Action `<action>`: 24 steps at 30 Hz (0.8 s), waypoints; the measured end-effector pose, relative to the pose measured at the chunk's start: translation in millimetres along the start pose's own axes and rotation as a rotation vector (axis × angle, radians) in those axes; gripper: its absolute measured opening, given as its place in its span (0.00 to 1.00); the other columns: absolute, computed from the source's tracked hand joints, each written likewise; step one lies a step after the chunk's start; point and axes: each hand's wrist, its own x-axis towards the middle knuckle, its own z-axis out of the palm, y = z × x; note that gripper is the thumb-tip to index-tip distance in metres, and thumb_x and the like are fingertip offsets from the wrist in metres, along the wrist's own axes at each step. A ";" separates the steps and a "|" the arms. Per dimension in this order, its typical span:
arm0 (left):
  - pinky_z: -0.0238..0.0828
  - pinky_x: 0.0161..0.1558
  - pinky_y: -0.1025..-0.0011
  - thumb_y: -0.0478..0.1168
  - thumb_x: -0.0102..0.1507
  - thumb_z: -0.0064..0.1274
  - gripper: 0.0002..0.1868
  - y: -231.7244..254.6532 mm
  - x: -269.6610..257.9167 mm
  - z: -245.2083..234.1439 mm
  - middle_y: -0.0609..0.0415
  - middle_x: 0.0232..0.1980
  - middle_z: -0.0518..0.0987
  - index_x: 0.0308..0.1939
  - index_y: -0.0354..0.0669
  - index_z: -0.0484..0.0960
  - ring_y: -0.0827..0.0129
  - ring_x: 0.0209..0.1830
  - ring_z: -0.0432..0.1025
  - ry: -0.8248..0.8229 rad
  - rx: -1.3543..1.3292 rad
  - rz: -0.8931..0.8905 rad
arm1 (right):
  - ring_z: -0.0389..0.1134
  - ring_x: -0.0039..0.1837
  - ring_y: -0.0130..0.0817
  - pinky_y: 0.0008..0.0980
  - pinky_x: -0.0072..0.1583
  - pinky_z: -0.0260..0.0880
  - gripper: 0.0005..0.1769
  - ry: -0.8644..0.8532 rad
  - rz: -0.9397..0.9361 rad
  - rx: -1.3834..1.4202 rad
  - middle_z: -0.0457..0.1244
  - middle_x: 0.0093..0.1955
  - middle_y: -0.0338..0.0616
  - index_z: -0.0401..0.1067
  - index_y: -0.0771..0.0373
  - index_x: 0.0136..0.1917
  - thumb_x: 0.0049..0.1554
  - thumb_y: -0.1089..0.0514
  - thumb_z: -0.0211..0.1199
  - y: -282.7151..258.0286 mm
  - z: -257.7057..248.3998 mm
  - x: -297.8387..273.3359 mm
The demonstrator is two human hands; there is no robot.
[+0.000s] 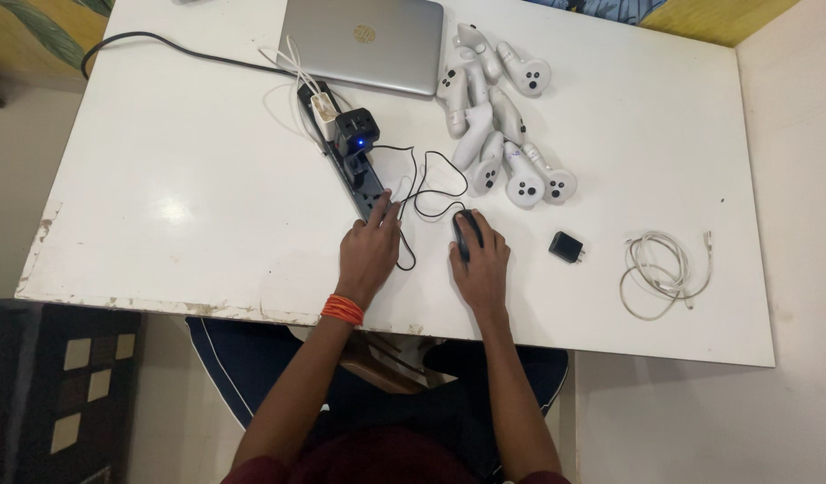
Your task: The person plugs several chargers into a power strip on a white table, opens a laptop, and then removes batteries from a game controller. The person handles a mouse, multiple chargers, a power strip, a laptop, and a game controller.
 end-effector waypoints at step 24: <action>0.77 0.32 0.69 0.29 0.63 0.53 0.14 -38.0 -40.4 1.2 0.48 0.47 0.77 0.54 0.34 0.82 0.62 0.33 0.78 0.208 0.121 -0.104 | 0.61 0.73 0.53 0.44 0.68 0.68 0.36 -0.046 0.093 0.363 0.53 0.76 0.55 0.62 0.65 0.72 0.55 0.57 0.73 -37.9 25.6 20.1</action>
